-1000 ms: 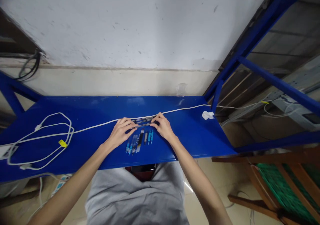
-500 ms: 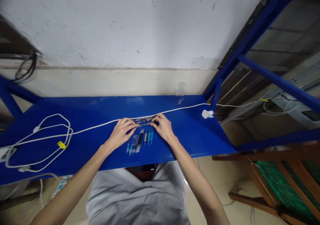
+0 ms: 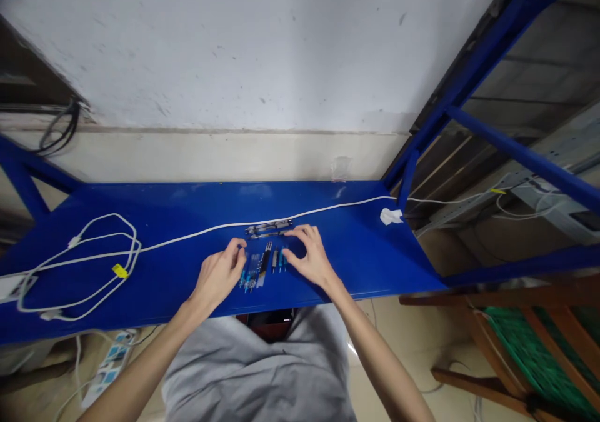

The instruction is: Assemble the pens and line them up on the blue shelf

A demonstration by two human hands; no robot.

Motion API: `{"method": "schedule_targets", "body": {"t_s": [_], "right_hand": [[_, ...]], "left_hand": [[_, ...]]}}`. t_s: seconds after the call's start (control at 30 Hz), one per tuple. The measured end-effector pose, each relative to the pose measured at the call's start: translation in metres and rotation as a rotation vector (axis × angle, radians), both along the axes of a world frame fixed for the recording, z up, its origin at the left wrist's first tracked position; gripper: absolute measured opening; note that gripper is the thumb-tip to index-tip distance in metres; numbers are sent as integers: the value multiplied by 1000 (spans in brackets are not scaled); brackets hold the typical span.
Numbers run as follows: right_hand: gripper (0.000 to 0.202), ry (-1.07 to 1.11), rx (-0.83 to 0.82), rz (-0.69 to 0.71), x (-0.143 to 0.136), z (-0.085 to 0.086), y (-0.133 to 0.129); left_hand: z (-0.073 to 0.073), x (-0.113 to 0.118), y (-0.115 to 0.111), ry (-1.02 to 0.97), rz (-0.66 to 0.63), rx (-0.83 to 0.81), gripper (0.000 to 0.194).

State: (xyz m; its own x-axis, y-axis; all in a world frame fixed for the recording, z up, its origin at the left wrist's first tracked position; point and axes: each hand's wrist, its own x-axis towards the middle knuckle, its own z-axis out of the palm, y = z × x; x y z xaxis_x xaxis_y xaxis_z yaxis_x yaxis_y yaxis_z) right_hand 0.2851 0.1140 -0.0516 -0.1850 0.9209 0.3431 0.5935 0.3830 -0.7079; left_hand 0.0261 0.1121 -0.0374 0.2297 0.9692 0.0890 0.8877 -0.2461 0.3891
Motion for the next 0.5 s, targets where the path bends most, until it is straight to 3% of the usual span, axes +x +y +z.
{"method": "schedule_targets", "body": {"t_s": [0.13, 0.23, 0.5], "right_hand": [[75, -101, -105, 100, -4, 1, -24], [103, -204, -127, 184, -12, 2, -25], [117, -345, -83, 253, -33, 3, -12]], "left_hand": [[5, 6, -2, 162, -15, -91, 20], [5, 7, 0, 208, -43, -111, 20], [2, 5, 5, 198, -67, -141, 26]]}}
